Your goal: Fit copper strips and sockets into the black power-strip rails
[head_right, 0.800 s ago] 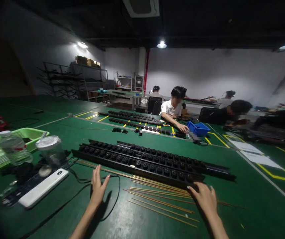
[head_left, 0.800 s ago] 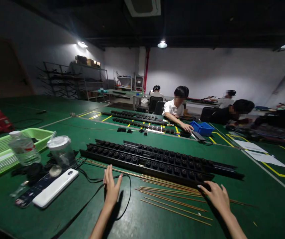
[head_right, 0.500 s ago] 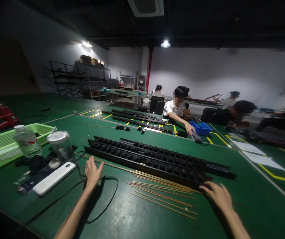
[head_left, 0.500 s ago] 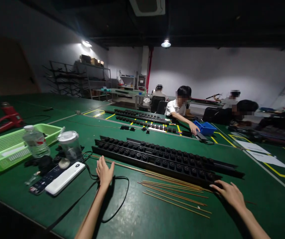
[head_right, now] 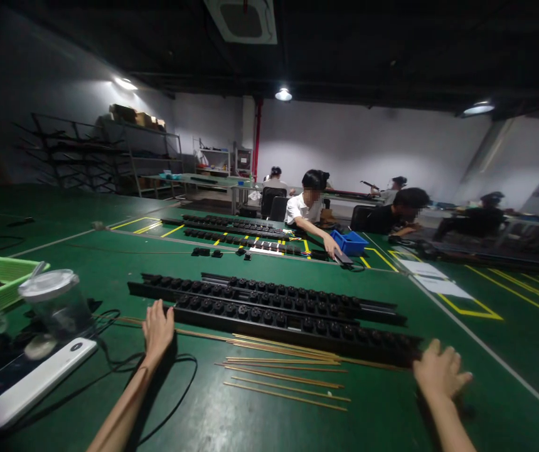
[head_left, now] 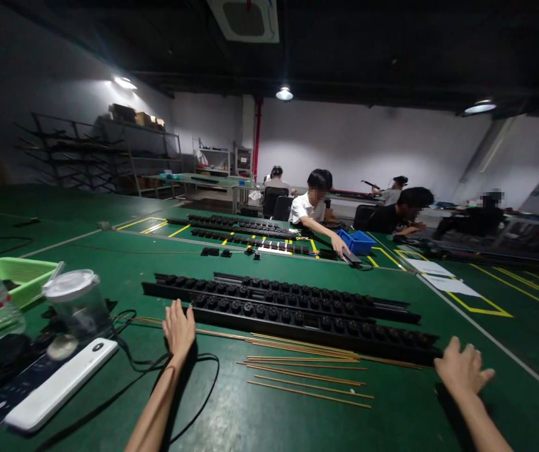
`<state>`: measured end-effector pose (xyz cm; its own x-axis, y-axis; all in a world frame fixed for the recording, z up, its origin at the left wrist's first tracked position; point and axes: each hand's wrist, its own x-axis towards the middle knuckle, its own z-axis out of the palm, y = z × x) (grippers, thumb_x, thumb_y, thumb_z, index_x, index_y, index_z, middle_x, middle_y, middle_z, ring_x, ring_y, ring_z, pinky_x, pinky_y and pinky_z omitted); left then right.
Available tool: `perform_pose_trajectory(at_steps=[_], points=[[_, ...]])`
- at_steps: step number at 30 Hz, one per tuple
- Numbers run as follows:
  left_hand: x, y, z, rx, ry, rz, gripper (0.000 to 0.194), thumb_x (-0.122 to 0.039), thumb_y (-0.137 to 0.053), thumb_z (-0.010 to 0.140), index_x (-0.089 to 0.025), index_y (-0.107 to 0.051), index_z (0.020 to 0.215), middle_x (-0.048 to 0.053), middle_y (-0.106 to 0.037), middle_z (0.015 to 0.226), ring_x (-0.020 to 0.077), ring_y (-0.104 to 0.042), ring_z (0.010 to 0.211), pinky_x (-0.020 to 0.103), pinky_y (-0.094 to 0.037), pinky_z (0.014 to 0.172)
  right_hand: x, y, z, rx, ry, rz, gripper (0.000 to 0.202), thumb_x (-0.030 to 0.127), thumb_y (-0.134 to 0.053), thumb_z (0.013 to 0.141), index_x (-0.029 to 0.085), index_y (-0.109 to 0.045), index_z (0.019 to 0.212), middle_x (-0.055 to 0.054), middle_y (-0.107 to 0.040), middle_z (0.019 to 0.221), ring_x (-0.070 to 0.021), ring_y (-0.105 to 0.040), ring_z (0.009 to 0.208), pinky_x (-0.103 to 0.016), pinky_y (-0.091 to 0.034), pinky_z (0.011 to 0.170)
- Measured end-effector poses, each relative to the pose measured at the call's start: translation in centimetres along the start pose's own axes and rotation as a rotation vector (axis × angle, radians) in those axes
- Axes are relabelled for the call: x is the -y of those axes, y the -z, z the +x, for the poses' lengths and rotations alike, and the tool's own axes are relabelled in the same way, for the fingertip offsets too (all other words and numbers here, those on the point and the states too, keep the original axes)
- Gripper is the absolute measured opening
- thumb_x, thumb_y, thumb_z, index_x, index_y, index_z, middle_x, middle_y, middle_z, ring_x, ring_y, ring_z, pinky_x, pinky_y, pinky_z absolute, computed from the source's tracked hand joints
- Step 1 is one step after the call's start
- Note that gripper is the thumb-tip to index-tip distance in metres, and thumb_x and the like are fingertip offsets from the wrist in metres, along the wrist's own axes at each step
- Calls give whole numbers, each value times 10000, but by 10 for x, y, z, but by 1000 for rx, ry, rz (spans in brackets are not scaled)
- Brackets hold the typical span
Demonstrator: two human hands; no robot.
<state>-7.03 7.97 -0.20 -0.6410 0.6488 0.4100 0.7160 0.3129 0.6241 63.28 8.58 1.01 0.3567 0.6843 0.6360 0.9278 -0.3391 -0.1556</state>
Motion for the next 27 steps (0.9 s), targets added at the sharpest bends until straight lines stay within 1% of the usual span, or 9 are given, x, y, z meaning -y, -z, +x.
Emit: perform_pose_trajectory(at_steps=[1, 3, 6, 8, 10, 15, 19, 23, 27], points=[[1, -2, 2, 5, -7, 3, 582, -402, -189, 940, -76, -326, 1403, 184, -333, 1472, 313, -193, 1398, 560, -204, 1101, 28, 6, -16, -81, 33, 78, 589, 259, -344, 783, 52, -439, 1326, -299, -446, 1301, -424, -399, 1229, -663, -341, 864], [2, -6, 4, 20, -37, 7, 541, -363, -182, 944, -110, -386, 1377, 155, -382, 1452, 286, -215, 1396, 543, -206, 1108, 96, 16, -53, -133, 257, 308, 595, 203, -334, 818, 95, -329, 1403, -217, -430, 1356, -340, -418, 1245, -557, -384, 943], [3, -15, -1, 48, -89, 16, 516, -339, -186, 945, -134, -447, 1340, 127, -424, 1431, 268, -254, 1384, 521, -231, 1109, 197, 24, -104, 65, 505, 522, 498, 251, -257, 915, 205, -345, 1403, -113, -480, 1352, -244, -453, 1232, -448, -407, 993], [3, -20, -5, 63, -119, 30, 515, -334, -196, 942, -124, -454, 1336, 131, -414, 1438, 277, -251, 1384, 523, -252, 1100, 244, 22, -123, 176, 489, 554, 466, 327, -216, 948, 202, -441, 1336, -118, -534, 1303, -243, -521, 1156, -424, -447, 942], [4, -22, -10, 72, -151, 51, 511, -315, -208, 938, -117, -434, 1352, 136, -387, 1454, 278, -236, 1390, 524, -258, 1098, 268, 16, -130, 226, 442, 547, 499, 396, -180, 958, 185, -524, 1252, -132, -603, 1201, -252, -577, 1082, -407, -479, 882], [7, -18, -14, 95, -227, 113, 507, -257, -227, 924, -108, -396, 1378, 148, -379, 1456, 262, -250, 1386, 509, -257, 1104, 273, 4, -122, 262, 419, 515, 530, 491, -168, 958, 225, -606, 1091, -88, -656, 1006, -196, -659, 792, -289, -492, 634], [4, -15, -19, 106, -265, 147, 510, -242, -221, 922, -100, -377, 1386, 151, -387, 1451, 260, -251, 1386, 510, -250, 1106, 260, 5, -116, 288, 450, 512, 526, 520, -194, 957, 229, -627, 1024, -59, -657, 946, -166, -660, 710, -242, -453, 567], [-4, -19, -37, 124, -301, 154, 512, -254, -209, 928, -93, -382, 1382, 148, -387, 1451, 268, -246, 1387, 519, -235, 1109, 234, 8, -110, 299, 452, 503, 528, 537, -210, 951, 224, -627, 1034, -57, -664, 976, -174, -667, 742, -251, -467, 594], [-21, -29, -65, 156, -351, 147, 503, -280, -228, 936, -143, -364, 1400, 121, -408, 1443, 255, -255, 1384, 506, -248, 1108, 193, 11, -100, 299, 405, 486, 511, 547, -241, 938, 231, -629, 1043, -57, -670, 1032, -194, -669, 808, -273, -496, 633]])
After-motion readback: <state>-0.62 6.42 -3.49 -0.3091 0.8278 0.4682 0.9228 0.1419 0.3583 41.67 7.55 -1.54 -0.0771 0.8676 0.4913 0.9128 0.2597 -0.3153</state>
